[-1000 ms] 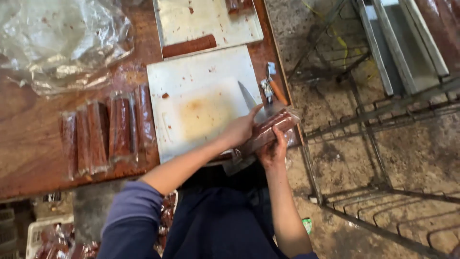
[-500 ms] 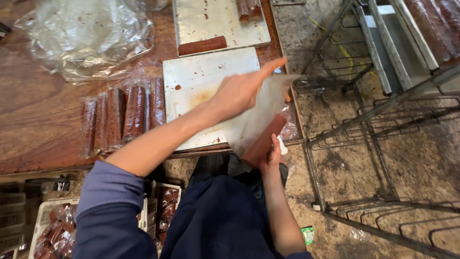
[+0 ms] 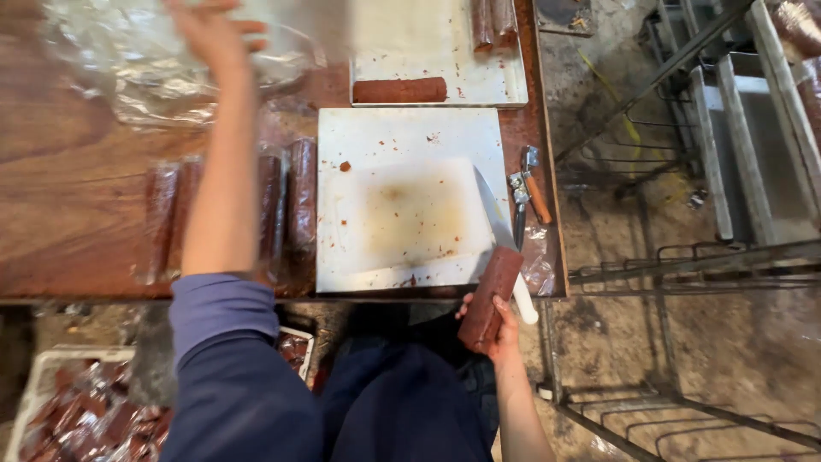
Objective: Slicing long bread rolls into smaller pieces and organizing them into trays and bags.
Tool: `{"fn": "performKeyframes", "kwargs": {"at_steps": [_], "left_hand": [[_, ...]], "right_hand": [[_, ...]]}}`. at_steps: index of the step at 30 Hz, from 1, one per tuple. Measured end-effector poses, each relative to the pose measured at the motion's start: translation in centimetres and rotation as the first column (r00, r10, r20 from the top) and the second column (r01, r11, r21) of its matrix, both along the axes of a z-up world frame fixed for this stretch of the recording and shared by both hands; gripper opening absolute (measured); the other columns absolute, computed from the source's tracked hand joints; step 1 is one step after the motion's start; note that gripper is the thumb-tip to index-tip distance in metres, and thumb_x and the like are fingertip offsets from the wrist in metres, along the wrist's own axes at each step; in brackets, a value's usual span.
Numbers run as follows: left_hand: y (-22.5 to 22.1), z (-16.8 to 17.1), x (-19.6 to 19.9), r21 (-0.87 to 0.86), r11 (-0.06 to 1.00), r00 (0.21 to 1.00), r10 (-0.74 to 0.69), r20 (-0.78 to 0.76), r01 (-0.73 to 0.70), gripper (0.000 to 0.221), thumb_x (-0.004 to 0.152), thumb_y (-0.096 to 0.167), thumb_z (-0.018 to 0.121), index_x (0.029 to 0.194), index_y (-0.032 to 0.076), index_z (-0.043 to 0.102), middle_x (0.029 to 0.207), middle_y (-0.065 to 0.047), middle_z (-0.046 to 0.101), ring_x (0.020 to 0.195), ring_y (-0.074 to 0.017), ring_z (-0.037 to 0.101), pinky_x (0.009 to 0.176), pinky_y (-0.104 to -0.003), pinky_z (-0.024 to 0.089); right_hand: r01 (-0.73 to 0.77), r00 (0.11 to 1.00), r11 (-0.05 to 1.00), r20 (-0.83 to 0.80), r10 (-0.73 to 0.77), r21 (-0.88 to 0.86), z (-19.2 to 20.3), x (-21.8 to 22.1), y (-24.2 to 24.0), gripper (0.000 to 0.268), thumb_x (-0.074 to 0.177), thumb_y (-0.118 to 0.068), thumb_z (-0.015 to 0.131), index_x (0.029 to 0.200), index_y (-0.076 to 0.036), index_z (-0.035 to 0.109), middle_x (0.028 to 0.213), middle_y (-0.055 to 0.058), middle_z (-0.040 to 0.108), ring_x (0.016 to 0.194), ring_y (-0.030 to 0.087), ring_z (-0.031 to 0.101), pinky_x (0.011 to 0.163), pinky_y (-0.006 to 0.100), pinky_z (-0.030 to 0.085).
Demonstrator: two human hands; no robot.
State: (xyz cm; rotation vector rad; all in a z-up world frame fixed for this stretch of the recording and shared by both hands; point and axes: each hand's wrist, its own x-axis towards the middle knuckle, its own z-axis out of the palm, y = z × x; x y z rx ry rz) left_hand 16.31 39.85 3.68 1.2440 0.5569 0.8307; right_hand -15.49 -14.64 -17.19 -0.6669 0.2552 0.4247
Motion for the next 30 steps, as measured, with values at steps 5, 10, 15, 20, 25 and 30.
{"fn": "performKeyframes", "kwargs": {"at_steps": [5,10,15,20,25,30], "left_hand": [[7.6,-1.6,0.1,-0.319,0.900,0.928,0.350,0.124,-0.297,0.045,0.111,0.017,0.040,0.155,0.027,0.034,0.094,-0.017,0.077,0.053,-0.0247,0.075,0.038,-0.028,0.057],[15.5,-11.5,1.6,-0.485,0.765,0.889,0.454,-0.061,-0.423,0.066,0.100,0.024,0.033,0.162,0.025,0.010,0.172,-0.014,0.024,0.144,-0.0431,0.047,0.098,-0.059,0.065],[6.7,-13.1,-0.7,-0.068,0.918,0.879,0.351,-0.323,-0.392,0.090,0.101,0.045,0.045,0.160,0.012,-0.014,0.172,-0.015,-0.010,0.157,-0.0370,0.014,0.127,-0.054,0.018],[-12.4,-4.0,-11.3,0.487,0.861,0.980,0.059,0.188,-0.146,0.033,0.107,0.013,0.033,0.103,0.005,0.065,0.103,-0.010,0.065,0.095,-0.0256,0.062,0.089,-0.038,0.050],[-20.4,-7.7,-17.8,0.278,-0.191,0.108,-0.609,-0.786,0.941,0.132,0.065,0.064,0.090,0.165,0.030,0.011,0.152,-0.012,0.047,0.130,-0.0379,0.056,0.110,-0.052,0.047],[-22.2,-14.9,-17.5,0.416,-0.407,0.358,-0.213,-0.909,0.813,0.125,0.064,0.066,0.086,0.163,0.025,0.022,0.132,-0.009,0.061,0.124,-0.0318,0.062,0.103,-0.048,0.050]], "right_hand": [[0.001,1.000,1.000,0.005,-0.001,0.017,-0.8,0.0,-0.7,0.057,0.090,-0.037,0.070,0.131,-0.001,0.053,0.105,0.026,0.069,0.081,0.038,0.071,0.080,0.053,0.059],[-0.076,0.986,0.995,0.155,0.064,0.071,1.8,0.5,0.4,0.077,0.096,-0.035,0.071,0.153,-0.006,0.028,0.113,0.027,0.068,0.085,0.037,0.071,0.086,0.054,0.054],[-0.146,0.988,0.974,0.013,0.151,-0.174,5.7,2.6,1.2,0.063,0.085,-0.026,0.072,0.137,-0.003,0.044,0.104,0.024,0.064,0.077,0.037,0.070,0.062,0.047,0.060],[-0.471,0.668,0.404,-0.019,0.744,-0.784,17.6,10.1,8.2,0.114,0.072,-0.025,0.086,0.162,-0.016,0.016,0.145,0.018,0.054,0.078,0.022,0.077,0.075,0.036,0.065],[0.134,0.419,-0.478,-0.388,0.821,-0.868,13.3,17.0,13.2,0.094,0.068,-0.051,0.086,0.149,-0.032,0.042,0.124,0.003,0.072,0.128,0.030,0.061,0.107,0.053,0.047],[0.357,0.592,-0.164,0.087,0.801,-0.920,11.2,14.4,5.9,0.083,0.070,-0.041,0.085,0.145,-0.018,0.056,0.131,0.012,0.068,0.128,0.033,0.060,0.110,0.048,0.045]]}}
